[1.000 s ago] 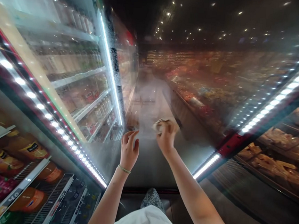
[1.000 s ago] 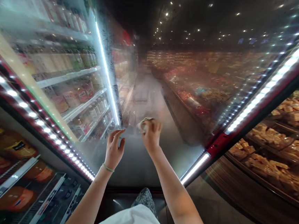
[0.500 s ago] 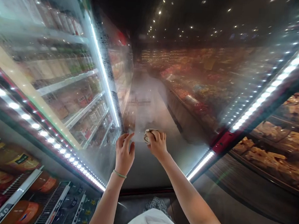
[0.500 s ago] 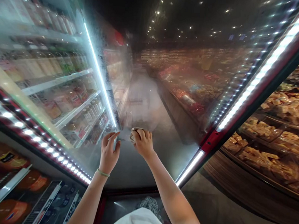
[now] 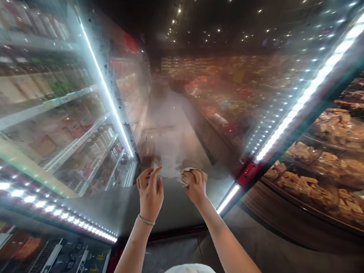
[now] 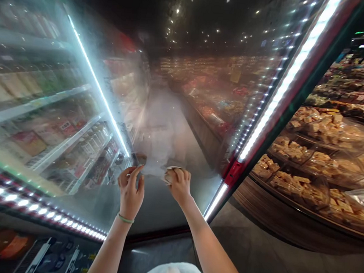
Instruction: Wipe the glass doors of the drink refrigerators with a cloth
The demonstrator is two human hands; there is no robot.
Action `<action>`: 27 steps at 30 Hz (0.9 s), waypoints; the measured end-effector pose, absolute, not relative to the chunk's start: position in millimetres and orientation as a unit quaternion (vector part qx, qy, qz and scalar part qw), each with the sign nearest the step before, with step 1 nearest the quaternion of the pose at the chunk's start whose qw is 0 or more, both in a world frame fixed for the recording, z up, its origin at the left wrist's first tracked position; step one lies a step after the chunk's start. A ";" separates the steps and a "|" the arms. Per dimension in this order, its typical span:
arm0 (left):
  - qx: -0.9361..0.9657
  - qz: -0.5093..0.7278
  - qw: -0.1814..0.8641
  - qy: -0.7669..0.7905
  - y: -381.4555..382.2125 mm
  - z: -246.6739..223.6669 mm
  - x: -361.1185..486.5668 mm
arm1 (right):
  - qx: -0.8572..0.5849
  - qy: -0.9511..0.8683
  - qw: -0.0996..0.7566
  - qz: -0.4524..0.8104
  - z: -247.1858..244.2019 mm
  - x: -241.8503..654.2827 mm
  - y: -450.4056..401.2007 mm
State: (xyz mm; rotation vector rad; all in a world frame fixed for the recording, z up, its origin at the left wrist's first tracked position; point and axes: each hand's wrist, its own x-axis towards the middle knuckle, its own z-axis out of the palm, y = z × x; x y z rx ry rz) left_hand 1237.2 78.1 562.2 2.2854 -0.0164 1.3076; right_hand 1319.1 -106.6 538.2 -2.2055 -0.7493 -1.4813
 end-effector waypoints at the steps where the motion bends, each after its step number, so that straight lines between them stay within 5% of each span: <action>1: 0.839 0.481 0.253 -0.001 74.3 561.4 1238.3 | -0.784 -0.226 0.208 -0.540 536.1 1321.7 -121.4; 6: 0.838 0.473 0.273 0.008 45.8 559.6 1244.0 | -0.739 -0.005 0.329 -0.588 562.3 1346.0 -158.2; 12: 0.841 0.476 0.259 -0.006 29.7 566.3 1244.3 | -0.800 -0.257 0.248 -0.481 508.2 1332.8 -137.6; 15: 0.838 0.489 0.243 0.012 29.5 567.4 1244.4 | -0.831 -0.217 0.242 -0.451 481.6 1333.7 -170.6; 21: 0.844 0.470 0.260 0.002 3.3 563.5 1251.4 | -0.809 -0.074 0.353 -0.465 520.7 1351.6 -178.1; 27: 0.846 0.461 0.267 0.009 -1.2 563.2 1251.1 | -0.851 -0.215 0.284 -0.386 477.3 1332.0 -177.5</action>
